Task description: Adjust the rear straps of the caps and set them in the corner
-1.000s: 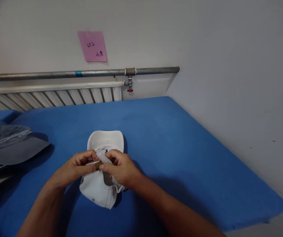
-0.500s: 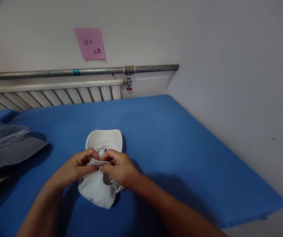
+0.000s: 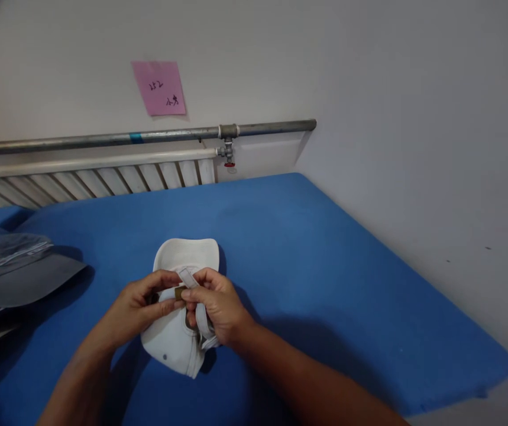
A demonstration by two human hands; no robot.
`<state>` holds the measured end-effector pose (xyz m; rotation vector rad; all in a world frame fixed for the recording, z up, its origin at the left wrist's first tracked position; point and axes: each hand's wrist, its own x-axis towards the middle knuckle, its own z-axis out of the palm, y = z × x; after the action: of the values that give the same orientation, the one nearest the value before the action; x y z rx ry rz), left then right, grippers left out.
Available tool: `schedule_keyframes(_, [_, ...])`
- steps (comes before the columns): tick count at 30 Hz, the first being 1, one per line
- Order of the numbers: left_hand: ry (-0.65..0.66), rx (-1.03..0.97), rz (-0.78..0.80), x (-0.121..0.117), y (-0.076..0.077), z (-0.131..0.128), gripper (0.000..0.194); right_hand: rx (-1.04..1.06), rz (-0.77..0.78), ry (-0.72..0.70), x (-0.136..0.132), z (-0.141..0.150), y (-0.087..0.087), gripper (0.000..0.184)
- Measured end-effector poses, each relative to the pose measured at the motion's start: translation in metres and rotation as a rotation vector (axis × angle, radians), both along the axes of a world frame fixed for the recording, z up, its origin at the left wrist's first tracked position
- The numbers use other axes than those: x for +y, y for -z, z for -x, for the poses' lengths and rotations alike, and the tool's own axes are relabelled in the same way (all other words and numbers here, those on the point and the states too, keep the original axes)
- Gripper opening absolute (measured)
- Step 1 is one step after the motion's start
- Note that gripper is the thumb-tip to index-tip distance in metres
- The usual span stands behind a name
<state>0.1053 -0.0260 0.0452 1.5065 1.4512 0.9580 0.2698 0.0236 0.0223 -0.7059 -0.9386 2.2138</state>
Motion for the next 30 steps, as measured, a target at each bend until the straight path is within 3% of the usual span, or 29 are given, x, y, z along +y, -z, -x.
schedule_keyframes(9, [-0.044, 0.040, -0.092, 0.000, 0.008, 0.001, 0.021, 0.052, 0.021, 0.098, -0.007, 0.003, -0.003, 0.023])
schedule_keyframes(14, [-0.013, -0.019, -0.092, 0.000, 0.009, 0.001, 0.023, 0.040, 0.064, 0.089, -0.003, 0.002, -0.003, 0.028])
schedule_keyframes(21, [-0.120, -0.225, -0.074, -0.001, 0.012, 0.007, 0.017, 0.053, 0.025, 0.053, 0.004, -0.005, -0.012, 0.029])
schedule_keyframes(26, [-0.157, -0.397, -0.073, -0.002, 0.016, 0.015, 0.016, 0.009, -0.091, -0.209, 0.005, -0.016, -0.025, 0.029])
schedule_keyframes(30, [-0.110, -0.474, -0.079, -0.004, 0.018, 0.020, 0.019, -0.095, -0.191, -0.298, 0.006, -0.020, -0.032, 0.022])
